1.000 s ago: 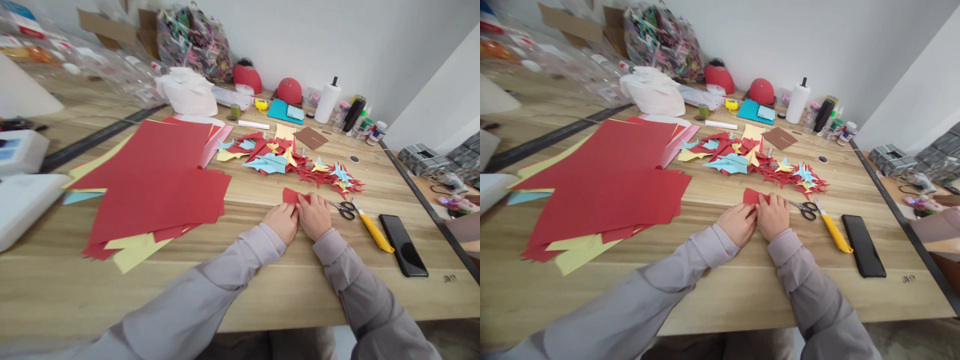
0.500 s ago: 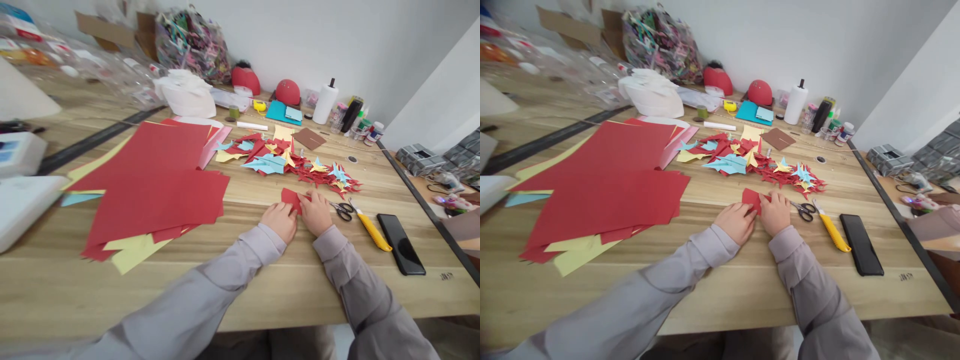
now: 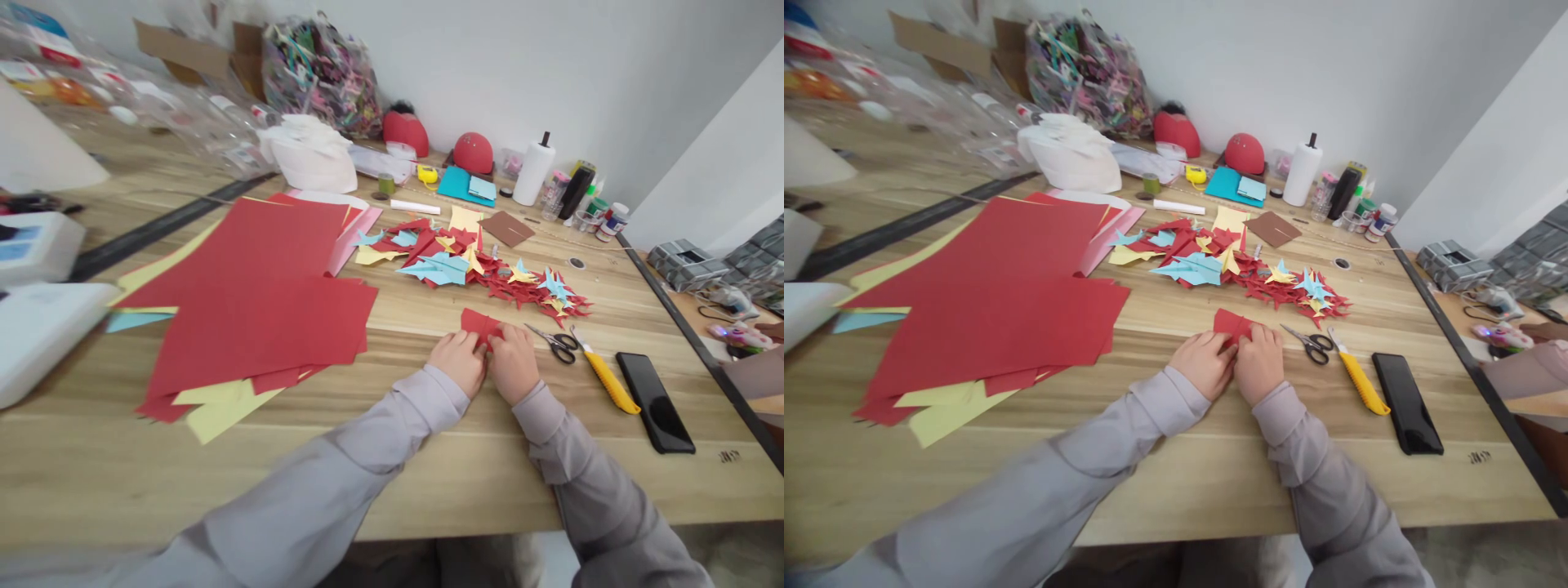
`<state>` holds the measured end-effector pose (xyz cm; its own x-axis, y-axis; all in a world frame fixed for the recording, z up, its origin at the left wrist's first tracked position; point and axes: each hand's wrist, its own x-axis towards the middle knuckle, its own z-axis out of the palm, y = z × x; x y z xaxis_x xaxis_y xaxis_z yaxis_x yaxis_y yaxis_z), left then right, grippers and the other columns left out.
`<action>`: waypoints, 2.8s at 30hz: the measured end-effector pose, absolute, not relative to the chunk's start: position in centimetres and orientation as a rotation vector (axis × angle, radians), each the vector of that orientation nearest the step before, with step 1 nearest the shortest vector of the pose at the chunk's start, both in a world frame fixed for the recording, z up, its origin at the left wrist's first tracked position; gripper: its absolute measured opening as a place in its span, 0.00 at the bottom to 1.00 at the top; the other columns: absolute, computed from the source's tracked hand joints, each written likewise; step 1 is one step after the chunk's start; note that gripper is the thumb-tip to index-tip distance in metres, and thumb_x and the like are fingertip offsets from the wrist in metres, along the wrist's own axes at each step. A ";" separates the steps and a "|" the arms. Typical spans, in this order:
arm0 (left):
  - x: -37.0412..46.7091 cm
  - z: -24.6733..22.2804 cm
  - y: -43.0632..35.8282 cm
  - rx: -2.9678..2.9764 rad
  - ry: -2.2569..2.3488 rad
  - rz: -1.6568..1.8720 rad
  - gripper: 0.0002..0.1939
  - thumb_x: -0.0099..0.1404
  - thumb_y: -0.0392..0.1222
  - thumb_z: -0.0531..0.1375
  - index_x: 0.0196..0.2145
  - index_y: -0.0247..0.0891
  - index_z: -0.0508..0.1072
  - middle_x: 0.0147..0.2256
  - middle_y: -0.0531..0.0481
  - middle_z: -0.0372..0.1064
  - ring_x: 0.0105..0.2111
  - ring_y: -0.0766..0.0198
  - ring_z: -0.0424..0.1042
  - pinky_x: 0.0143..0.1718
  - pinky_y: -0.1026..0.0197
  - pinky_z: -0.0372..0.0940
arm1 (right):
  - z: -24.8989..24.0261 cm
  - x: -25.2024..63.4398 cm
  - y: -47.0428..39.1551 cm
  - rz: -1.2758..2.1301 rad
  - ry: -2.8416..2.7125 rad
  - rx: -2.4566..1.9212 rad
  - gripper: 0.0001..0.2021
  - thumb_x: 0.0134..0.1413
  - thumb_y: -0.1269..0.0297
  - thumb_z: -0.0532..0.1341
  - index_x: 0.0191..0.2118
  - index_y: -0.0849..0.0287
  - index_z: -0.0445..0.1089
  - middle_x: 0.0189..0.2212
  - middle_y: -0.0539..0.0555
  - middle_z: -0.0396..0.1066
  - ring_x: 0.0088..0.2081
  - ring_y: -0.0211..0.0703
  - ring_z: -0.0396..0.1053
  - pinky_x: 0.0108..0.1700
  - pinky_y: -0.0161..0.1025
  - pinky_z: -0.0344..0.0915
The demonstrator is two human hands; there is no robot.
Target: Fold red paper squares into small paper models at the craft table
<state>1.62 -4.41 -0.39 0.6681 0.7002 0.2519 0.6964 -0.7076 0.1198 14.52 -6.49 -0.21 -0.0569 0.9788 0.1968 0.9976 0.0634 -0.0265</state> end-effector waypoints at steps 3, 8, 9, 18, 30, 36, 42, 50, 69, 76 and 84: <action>1.6 -0.1 -4.4 2.845 1.193 0.405 0.16 0.66 0.41 0.50 0.41 0.33 0.76 0.39 0.38 0.69 0.42 0.52 0.65 0.41 0.50 0.60 | 0.0 14.3 -7.1 -0.176 -2.162 -2.051 0.12 0.55 0.70 0.54 0.35 0.61 0.76 0.44 0.61 0.69 0.47 0.49 0.62 0.52 0.45 0.53; 1.3 0.2 -4.5 2.826 1.198 0.419 0.14 0.64 0.41 0.53 0.38 0.34 0.76 0.36 0.38 0.68 0.40 0.52 0.64 0.39 0.51 0.60 | 0.2 14.0 -7.7 -0.284 -2.166 -1.989 0.11 0.54 0.69 0.55 0.32 0.62 0.76 0.39 0.61 0.72 0.47 0.51 0.63 0.53 0.48 0.52; 1.3 0.2 -4.4 2.829 1.199 0.434 0.14 0.64 0.41 0.52 0.37 0.34 0.77 0.36 0.38 0.68 0.39 0.52 0.64 0.38 0.50 0.60 | 0.1 14.0 -7.7 -0.299 -2.169 -1.970 0.11 0.54 0.69 0.55 0.32 0.62 0.76 0.37 0.61 0.73 0.47 0.51 0.62 0.54 0.49 0.51; 0.9 -2.2 -1.4 2.854 1.153 0.510 0.15 0.63 0.32 0.50 0.41 0.30 0.75 0.42 0.36 0.70 0.40 0.54 0.65 0.42 0.51 0.62 | 0.1 13.5 -7.4 -0.269 -2.180 -1.975 0.13 0.54 0.70 0.54 0.40 0.60 0.74 0.36 0.59 0.71 0.43 0.50 0.63 0.56 0.49 0.47; 1.7 -1.2 -1.1 2.897 1.232 0.403 0.19 0.64 0.37 0.52 0.51 0.31 0.70 0.54 0.39 0.66 0.46 0.52 0.65 0.45 0.51 0.59 | 0.0 12.9 -7.5 -0.304 -2.232 -2.002 0.20 0.56 0.67 0.52 0.53 0.63 0.69 0.39 0.63 0.66 0.41 0.54 0.60 0.48 0.49 0.52; 1.4 -1.2 -0.8 2.867 1.233 0.450 0.20 0.64 0.40 0.52 0.51 0.33 0.69 0.55 0.41 0.65 0.49 0.50 0.62 0.46 0.48 0.56 | 0.1 12.9 -7.4 -0.301 -2.228 -2.027 0.20 0.57 0.66 0.52 0.54 0.62 0.67 0.40 0.63 0.66 0.42 0.53 0.60 0.48 0.49 0.51; 1.3 -1.8 -0.8 2.838 1.257 0.515 0.19 0.64 0.39 0.51 0.52 0.36 0.69 0.56 0.44 0.65 0.53 0.50 0.61 0.51 0.47 0.54 | 0.1 13.0 -7.4 -0.316 -2.210 -2.034 0.19 0.57 0.65 0.52 0.53 0.59 0.68 0.40 0.61 0.67 0.42 0.52 0.60 0.49 0.48 0.50; 0.8 -1.0 -1.6 2.938 1.172 0.514 0.16 0.63 0.36 0.52 0.40 0.30 0.77 0.46 0.38 0.72 0.49 0.51 0.64 0.49 0.50 0.57 | 0.3 13.1 -7.4 -0.310 -2.229 -2.038 0.16 0.60 0.65 0.50 0.49 0.57 0.70 0.40 0.60 0.67 0.43 0.51 0.61 0.50 0.49 0.49; 0.2 0.8 -3.6 2.825 1.242 0.386 0.13 0.58 0.37 0.55 0.33 0.30 0.78 0.35 0.38 0.75 0.40 0.50 0.68 0.42 0.49 0.59 | -0.3 14.1 -6.7 -0.301 -2.171 -2.059 0.15 0.60 0.64 0.52 0.49 0.58 0.70 0.40 0.60 0.66 0.42 0.49 0.60 0.45 0.45 0.52; 0.0 0.0 -3.0 2.850 1.197 0.479 0.15 0.60 0.40 0.55 0.39 0.31 0.77 0.43 0.39 0.73 0.43 0.50 0.66 0.42 0.50 0.60 | -0.9 14.5 -6.5 -0.345 -2.160 -2.008 0.14 0.60 0.66 0.52 0.47 0.60 0.71 0.39 0.60 0.67 0.40 0.49 0.60 0.45 0.44 0.53; -0.8 -0.2 -1.7 2.835 1.343 0.469 0.13 0.61 0.35 0.53 0.38 0.36 0.77 0.48 0.41 0.70 0.47 0.50 0.63 0.46 0.49 0.59 | -0.6 14.6 -6.4 -0.297 -2.187 -1.964 0.14 0.61 0.67 0.51 0.42 0.60 0.73 0.36 0.58 0.68 0.39 0.46 0.61 0.44 0.42 0.52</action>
